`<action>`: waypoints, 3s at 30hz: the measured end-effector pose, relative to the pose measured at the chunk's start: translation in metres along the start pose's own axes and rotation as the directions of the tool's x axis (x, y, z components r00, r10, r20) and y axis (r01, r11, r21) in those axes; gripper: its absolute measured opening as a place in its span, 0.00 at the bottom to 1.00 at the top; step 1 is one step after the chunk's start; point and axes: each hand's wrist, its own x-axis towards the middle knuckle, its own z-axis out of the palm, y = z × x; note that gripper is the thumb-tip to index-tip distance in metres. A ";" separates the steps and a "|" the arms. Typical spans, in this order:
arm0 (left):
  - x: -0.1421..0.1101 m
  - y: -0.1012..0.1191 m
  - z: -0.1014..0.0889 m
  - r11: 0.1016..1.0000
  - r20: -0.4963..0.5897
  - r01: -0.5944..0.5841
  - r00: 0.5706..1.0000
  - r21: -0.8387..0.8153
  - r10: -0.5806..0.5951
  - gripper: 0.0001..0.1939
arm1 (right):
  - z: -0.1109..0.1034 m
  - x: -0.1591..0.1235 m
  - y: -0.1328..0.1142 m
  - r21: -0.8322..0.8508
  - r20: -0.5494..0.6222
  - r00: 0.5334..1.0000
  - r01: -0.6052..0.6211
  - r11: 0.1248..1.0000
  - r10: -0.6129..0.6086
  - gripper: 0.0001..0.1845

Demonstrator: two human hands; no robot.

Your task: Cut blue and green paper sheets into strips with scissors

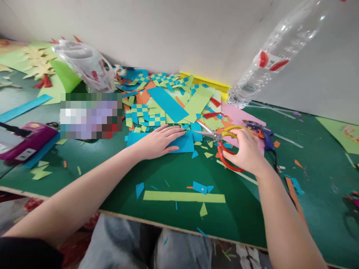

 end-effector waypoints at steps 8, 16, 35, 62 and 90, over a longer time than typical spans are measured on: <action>0.000 -0.004 0.002 0.999 0.001 0.017 1.000 0.027 -0.017 0.30 | -0.018 -0.007 0.006 0.033 0.298 0.955 -0.026 0.999 0.015 0.25; 0.000 -0.004 0.002 1.000 0.005 0.011 1.000 0.016 -0.012 0.29 | -0.016 -0.007 0.008 0.095 0.398 0.917 -0.019 0.995 -0.020 0.23; 0.002 -0.011 0.007 0.991 0.104 -0.074 0.991 -0.116 0.086 0.23 | -0.006 -0.003 0.004 0.115 0.336 0.936 0.066 0.991 -0.101 0.25; 0.003 -0.010 0.005 0.985 0.128 -0.040 0.990 -0.166 0.062 0.24 | -0.003 -0.003 -0.007 0.160 0.342 0.930 0.081 0.984 -0.133 0.22; 0.005 0.011 0.009 0.982 0.074 0.071 0.996 -0.176 -0.058 0.24 | -0.005 -0.003 -0.005 0.156 0.349 0.927 0.089 0.984 -0.139 0.21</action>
